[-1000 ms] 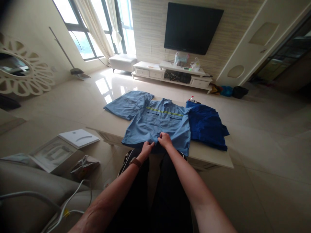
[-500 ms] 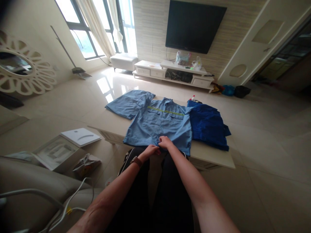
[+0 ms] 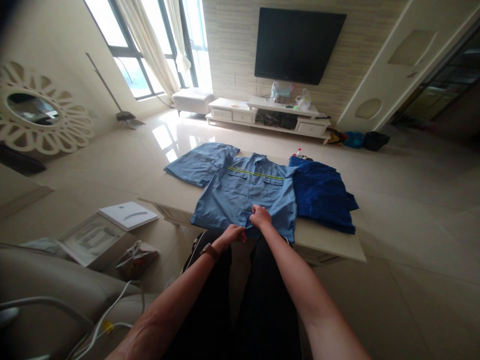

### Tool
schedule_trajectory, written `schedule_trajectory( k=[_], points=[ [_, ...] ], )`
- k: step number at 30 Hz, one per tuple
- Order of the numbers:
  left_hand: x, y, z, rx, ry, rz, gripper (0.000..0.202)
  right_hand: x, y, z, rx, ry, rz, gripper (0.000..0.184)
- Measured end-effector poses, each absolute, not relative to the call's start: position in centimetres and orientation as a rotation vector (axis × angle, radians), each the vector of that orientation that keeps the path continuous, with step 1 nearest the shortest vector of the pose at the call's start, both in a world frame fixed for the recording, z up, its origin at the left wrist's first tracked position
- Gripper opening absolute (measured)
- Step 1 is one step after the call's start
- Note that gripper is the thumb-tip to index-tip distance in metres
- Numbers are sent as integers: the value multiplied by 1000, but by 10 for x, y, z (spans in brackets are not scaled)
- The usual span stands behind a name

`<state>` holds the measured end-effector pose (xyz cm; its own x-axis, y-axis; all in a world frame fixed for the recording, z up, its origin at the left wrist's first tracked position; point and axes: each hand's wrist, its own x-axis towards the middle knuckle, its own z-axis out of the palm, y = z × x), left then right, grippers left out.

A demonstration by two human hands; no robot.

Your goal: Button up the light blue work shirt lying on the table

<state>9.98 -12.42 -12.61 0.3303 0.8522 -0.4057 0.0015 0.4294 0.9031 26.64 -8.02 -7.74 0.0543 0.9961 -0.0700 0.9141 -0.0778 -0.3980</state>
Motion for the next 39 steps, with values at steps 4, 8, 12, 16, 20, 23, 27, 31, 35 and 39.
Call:
schedule_trajectory(
  k=[4, 8, 12, 16, 20, 23, 27, 31, 35, 39],
  points=[
    [100, -124, -125, 1006, 1088, 607, 44, 275, -82, -76, -2154, -1843, 449, 29],
    [99, -129, -122, 1074, 1110, 563, 47, 282, -85, -79, -2218, -1813, 486, 32],
    [90, -142, -110, 1199, 1189, 509, 41, 291, -88, -83, -2274, -1846, 552, 30],
    [80, -144, -83, 1352, 1356, 552, 32, 308, -89, -85, -2370, -1850, 553, 30],
    [86, -107, -50, 1465, 1476, 668, 27, 304, -83, -80, -2404, -1881, 442, 26],
    [99, -63, -36, 1511, 1484, 702, 27, 277, -73, -78, -2293, -1976, 340, 28],
    [109, -16, -38, 1532, 1474, 735, 27, 237, -62, -92, -2178, -2096, 377, 33],
    [111, 2, -47, 1593, 1540, 681, 26, 234, -51, -106, -2134, -2157, 522, 18],
    [118, 10, -44, 1754, 1607, 590, 18, 260, -32, -100, -2059, -2158, 696, 11],
    [123, 20, -40, 1881, 1499, 457, 10, 283, -12, -84, -1862, -2033, 814, 13]
  ],
)
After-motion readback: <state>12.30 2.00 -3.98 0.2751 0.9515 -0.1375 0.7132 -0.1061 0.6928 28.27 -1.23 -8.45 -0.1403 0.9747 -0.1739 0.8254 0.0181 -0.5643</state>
